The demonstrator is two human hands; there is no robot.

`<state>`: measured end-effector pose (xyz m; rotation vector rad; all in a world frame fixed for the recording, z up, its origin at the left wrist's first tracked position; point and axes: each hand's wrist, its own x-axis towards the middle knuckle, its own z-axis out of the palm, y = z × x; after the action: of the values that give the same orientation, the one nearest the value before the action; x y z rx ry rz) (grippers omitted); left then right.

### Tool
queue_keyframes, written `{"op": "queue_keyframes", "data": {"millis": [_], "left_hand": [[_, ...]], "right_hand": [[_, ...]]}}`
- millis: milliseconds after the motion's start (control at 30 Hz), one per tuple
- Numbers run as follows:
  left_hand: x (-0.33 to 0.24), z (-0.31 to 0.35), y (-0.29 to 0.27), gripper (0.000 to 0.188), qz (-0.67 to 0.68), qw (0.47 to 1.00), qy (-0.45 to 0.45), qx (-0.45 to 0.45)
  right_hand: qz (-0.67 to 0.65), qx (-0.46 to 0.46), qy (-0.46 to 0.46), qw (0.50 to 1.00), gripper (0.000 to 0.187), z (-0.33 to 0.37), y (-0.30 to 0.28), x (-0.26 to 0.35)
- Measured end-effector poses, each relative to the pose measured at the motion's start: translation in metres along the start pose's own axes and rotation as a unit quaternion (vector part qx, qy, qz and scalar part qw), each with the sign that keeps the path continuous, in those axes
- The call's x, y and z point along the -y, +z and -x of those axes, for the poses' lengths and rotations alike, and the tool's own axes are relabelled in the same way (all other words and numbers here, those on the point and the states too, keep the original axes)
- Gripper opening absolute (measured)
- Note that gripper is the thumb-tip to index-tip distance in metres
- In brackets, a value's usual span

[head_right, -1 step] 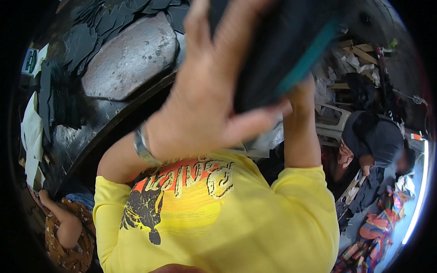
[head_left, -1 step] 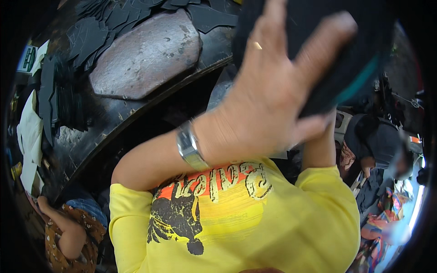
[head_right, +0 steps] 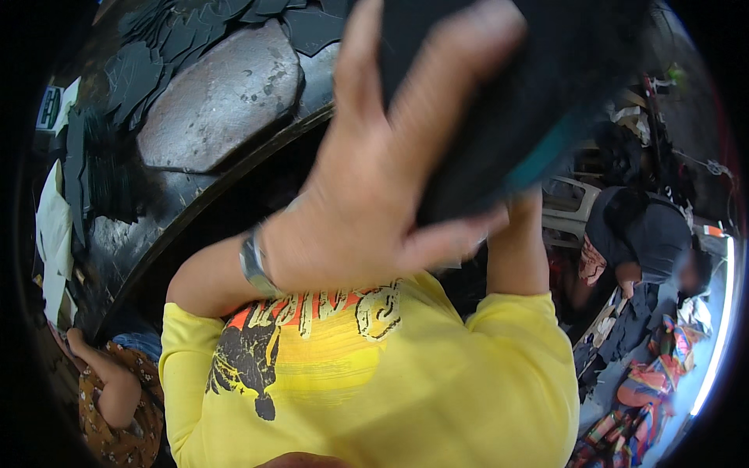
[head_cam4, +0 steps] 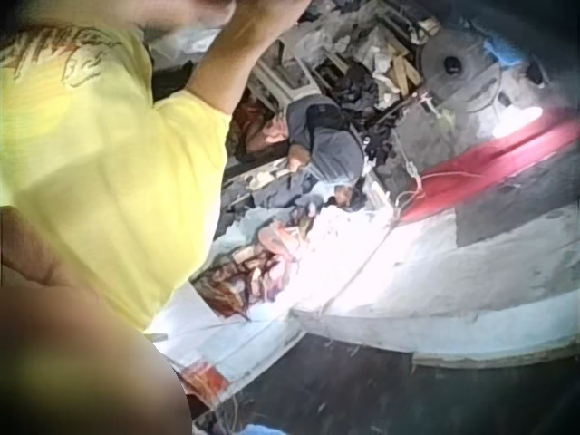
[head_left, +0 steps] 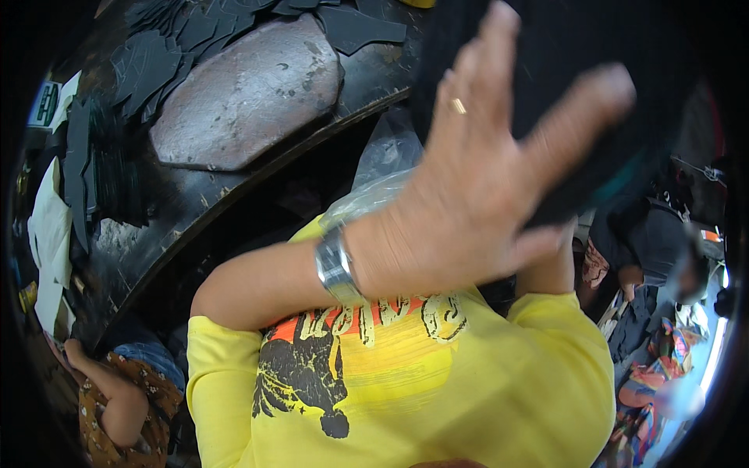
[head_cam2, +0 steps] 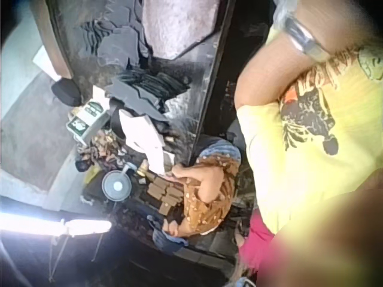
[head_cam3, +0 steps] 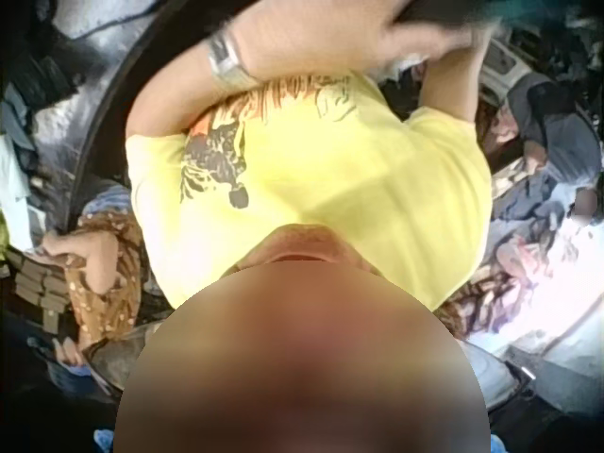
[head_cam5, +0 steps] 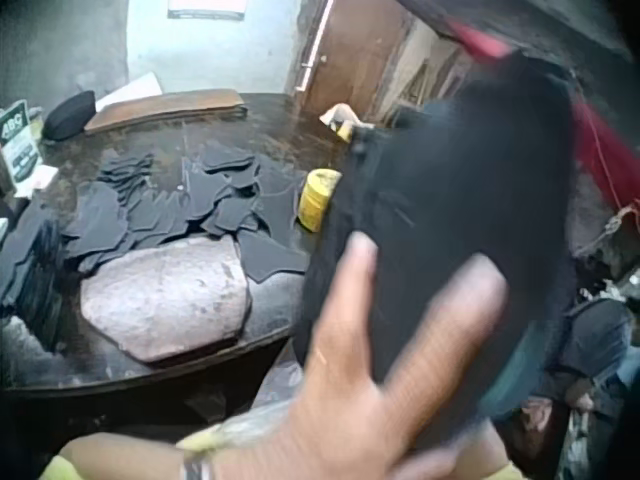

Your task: The person gathers black rubber pieces from a table, aligns them into neat stacks, and places the stacks into a clear plastic bag. The person repeats this process, handling the pieces by hand and organizing them into multiple bundles.

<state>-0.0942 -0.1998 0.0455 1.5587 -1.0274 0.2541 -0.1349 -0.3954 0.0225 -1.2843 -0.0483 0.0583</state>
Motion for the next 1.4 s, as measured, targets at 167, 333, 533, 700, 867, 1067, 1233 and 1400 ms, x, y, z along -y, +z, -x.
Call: {"op": "queue_keyframes", "data": {"millis": [167, 333, 533, 700, 867, 1067, 1233, 1400], "left_hand": [[-0.02, 0.047, 0.044, 0.109, 0.199, 0.978, 0.03, 0.057], [-0.011, 0.083, 0.064, 0.106, 0.173, 0.958, -0.085, 0.213], [0.017, 0.105, 0.076, 0.088, 0.151, 0.93, -0.115, 0.315], [0.018, 0.113, 0.076, 0.08, 0.079, 0.911, -0.094, 0.395], [0.007, 0.107, 0.051, 0.068, 0.012, 0.903, -0.091, 0.42], [0.028, 0.097, -0.004, 0.051, -0.125, 0.933, -0.148, 0.304], [0.059, 0.097, -0.002, 0.028, -0.129, 0.863, -0.352, 0.338], [0.09, 0.077, -0.003, 0.023, 0.177, 0.865, -0.468, 0.031]], "right_hand": [[-0.002, -0.121, 0.1, 0.988, 0.064, 0.076, -0.015, -0.031], [-0.074, -0.205, 0.137, 0.966, 0.064, 0.105, -0.036, -0.068], [-0.182, -0.226, 0.121, 0.949, 0.064, 0.119, -0.061, -0.092], [-0.285, -0.217, 0.103, 0.928, 0.064, 0.124, -0.081, -0.104], [-0.393, -0.202, 0.102, 0.891, 0.064, 0.126, -0.09, -0.124], [-0.476, -0.185, 0.105, 0.854, 0.063, 0.121, -0.103, -0.144], [-0.493, -0.156, 0.118, 0.848, 0.063, 0.125, -0.119, -0.159], [-0.043, 0.038, 0.102, 0.993, 0.08, 0.116, -0.125, -0.158]]}}
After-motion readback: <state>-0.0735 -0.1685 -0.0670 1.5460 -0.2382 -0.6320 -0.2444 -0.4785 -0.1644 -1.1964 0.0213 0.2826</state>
